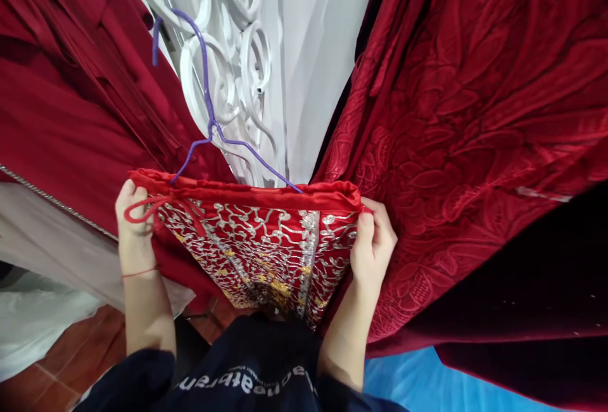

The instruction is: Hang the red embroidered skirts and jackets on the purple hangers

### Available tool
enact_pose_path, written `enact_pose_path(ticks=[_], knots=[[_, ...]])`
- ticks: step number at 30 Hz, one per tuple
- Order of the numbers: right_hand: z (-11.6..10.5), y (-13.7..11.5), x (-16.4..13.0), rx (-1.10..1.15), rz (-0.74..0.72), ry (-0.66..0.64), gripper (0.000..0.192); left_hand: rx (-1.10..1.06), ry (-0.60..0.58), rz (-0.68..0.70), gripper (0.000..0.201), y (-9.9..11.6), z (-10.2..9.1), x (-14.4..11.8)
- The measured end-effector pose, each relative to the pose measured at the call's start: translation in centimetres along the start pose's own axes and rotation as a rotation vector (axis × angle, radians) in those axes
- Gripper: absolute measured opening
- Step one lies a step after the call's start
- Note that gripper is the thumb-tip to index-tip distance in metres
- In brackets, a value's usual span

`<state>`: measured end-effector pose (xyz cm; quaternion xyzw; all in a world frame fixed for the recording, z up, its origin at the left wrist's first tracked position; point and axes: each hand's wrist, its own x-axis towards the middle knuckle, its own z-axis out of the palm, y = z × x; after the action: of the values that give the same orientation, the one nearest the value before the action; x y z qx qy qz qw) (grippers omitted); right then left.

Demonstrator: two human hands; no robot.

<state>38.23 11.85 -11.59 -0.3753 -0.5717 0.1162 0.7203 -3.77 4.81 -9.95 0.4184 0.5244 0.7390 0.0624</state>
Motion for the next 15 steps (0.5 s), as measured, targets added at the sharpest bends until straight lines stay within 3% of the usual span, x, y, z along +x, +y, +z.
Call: enact_pose_path(ticks=[5, 9, 15], knots=[[-1.1, 2.6, -2.9, 0.212, 0.356, -0.038, 0.051, 0.038, 0.283, 0.065, 0.046, -3.2, 0.9, -2.7], [-1.5, 3.0, -3.3, 0.267, 0.397, -0.135, 0.041, 0.160, 0.375, 0.084, 0.028, -3.3, 1.0, -3.4], [-2.0, 3.1, -2.6, 0.286, 0.405, -0.146, 0.031, 0.266, 0.403, 0.108, 0.030, -2.3, 0.9, -3.5]])
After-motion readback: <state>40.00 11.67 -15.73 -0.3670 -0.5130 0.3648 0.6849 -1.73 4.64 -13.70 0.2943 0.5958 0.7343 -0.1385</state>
